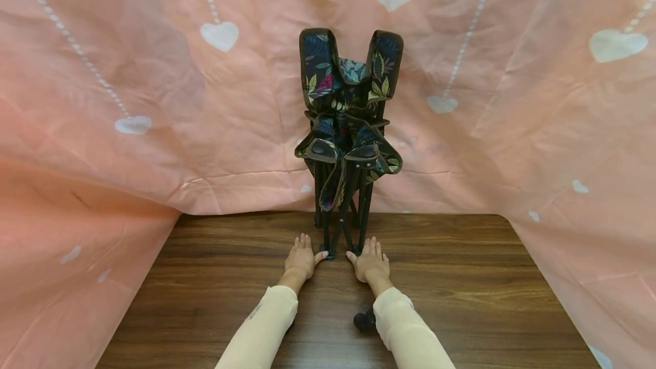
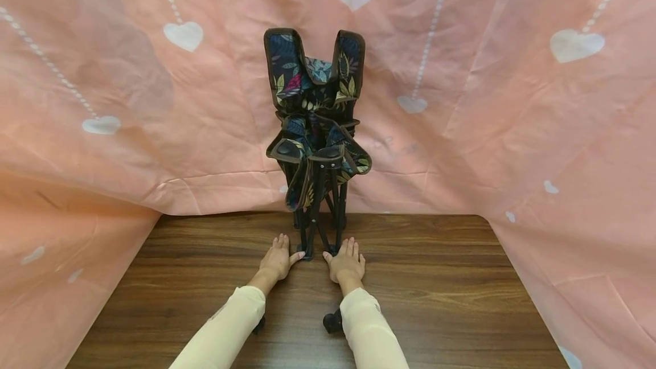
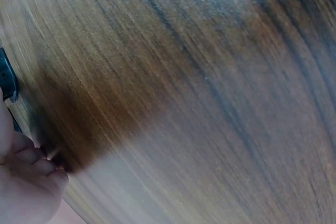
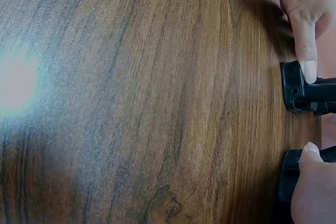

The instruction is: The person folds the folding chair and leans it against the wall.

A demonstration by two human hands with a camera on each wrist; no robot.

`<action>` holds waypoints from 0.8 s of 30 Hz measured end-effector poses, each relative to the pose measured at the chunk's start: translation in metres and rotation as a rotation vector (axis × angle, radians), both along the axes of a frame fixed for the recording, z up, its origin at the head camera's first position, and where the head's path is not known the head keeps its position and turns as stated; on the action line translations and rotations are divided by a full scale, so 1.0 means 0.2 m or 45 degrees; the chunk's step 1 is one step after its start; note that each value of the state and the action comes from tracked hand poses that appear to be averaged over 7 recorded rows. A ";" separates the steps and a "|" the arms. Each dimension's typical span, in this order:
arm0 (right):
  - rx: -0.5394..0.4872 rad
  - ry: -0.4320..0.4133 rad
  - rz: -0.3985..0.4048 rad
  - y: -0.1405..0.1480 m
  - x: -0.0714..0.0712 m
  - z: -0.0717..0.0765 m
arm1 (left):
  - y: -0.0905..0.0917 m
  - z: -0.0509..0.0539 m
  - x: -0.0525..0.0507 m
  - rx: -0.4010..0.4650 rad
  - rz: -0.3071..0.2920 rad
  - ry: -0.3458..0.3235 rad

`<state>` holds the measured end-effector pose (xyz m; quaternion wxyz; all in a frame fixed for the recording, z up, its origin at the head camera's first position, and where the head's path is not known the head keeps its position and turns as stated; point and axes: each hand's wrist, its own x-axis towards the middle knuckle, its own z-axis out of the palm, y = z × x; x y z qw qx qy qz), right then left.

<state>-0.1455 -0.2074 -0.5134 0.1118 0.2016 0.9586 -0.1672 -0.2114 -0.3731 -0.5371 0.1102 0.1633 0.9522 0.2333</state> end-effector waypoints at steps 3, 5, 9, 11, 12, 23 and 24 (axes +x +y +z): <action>0.005 0.000 0.002 0.00 0.00 -0.01 | 0.00 -0.01 0.00 -0.007 -0.009 0.004; 0.001 0.005 -0.002 0.00 0.00 -0.01 | 0.00 -0.01 0.00 -0.011 -0.013 0.008; -0.008 0.007 -0.008 0.00 0.00 -0.01 | 0.00 -0.01 0.01 -0.006 -0.007 0.011; -0.009 0.006 -0.010 0.00 0.00 -0.01 | 0.00 -0.01 0.01 -0.005 -0.006 0.018; -0.008 0.003 -0.009 0.00 0.00 -0.01 | 0.00 -0.01 0.01 -0.005 -0.006 0.019; -0.009 0.016 -0.014 0.01 0.00 -0.02 | 0.00 -0.02 0.01 -0.003 -0.005 0.038; -0.009 0.017 -0.015 0.01 0.00 -0.02 | 0.00 -0.02 0.01 0.001 -0.004 0.038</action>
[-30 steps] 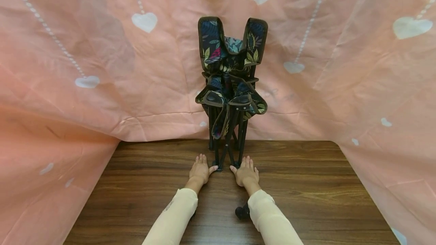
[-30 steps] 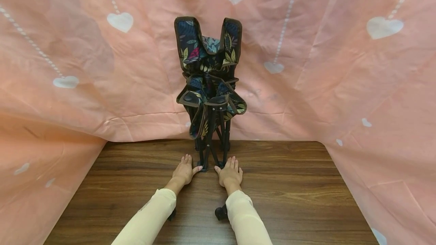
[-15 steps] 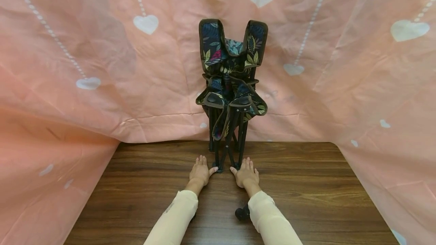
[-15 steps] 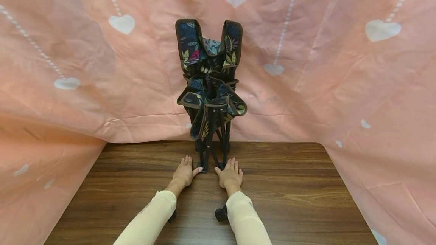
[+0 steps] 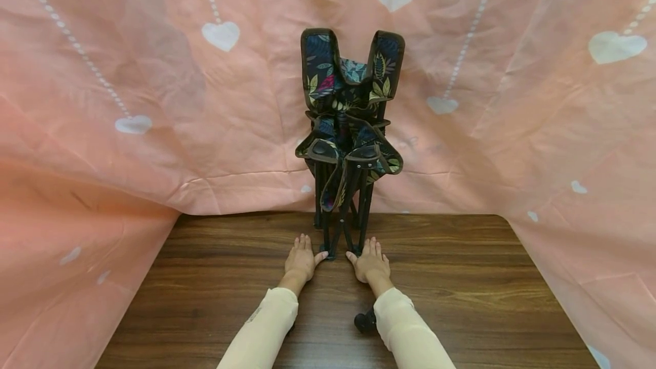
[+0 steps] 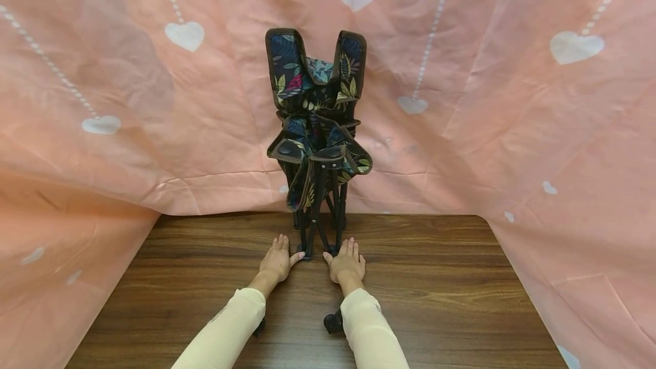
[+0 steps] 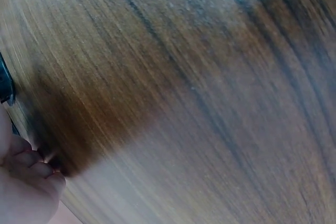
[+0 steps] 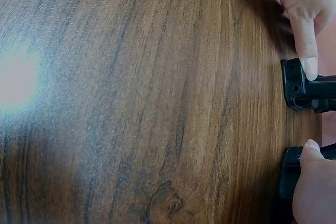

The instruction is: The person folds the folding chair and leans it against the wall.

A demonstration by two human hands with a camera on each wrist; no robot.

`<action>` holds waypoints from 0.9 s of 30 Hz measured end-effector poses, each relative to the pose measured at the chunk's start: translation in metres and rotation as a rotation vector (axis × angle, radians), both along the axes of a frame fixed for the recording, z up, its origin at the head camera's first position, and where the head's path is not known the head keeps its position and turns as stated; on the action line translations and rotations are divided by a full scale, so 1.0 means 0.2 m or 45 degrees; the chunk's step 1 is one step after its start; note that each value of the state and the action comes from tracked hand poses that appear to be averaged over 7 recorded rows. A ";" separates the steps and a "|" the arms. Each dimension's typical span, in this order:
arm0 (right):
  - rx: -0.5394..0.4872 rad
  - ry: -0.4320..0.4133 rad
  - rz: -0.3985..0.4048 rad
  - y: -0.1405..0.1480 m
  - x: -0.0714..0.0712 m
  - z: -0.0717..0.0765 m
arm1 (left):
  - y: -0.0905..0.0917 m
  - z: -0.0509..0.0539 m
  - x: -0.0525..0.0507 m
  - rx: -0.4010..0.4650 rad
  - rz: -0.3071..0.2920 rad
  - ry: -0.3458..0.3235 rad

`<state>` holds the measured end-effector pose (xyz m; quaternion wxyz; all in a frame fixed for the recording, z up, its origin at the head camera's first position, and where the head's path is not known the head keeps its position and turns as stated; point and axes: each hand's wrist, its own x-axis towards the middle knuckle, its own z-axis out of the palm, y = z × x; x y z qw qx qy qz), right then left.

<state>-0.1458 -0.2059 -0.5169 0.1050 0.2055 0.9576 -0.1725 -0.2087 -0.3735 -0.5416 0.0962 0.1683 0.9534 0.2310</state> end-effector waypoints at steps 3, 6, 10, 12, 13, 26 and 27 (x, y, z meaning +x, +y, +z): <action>-0.008 0.003 0.000 0.00 0.00 0.00 | 0.00 0.00 0.00 0.004 0.004 -0.003; -0.027 0.007 0.014 0.00 0.00 0.00 | 0.00 0.00 0.00 0.008 0.004 -0.003; -0.044 0.015 0.040 0.01 0.00 0.01 | 0.00 0.00 -0.01 0.013 -0.012 -0.004; -0.044 0.017 0.059 0.02 0.00 0.01 | 0.00 -0.01 -0.02 0.014 -0.026 -0.008; -0.048 0.022 0.072 0.03 0.00 0.01 | -0.01 -0.01 -0.02 0.015 -0.033 -0.009; -0.124 0.046 0.137 0.07 0.03 -0.01 | -0.03 -0.01 -0.01 -0.058 -0.096 -0.046; -0.116 0.033 0.131 0.07 0.03 -0.02 | -0.03 -0.01 -0.01 -0.064 -0.105 -0.052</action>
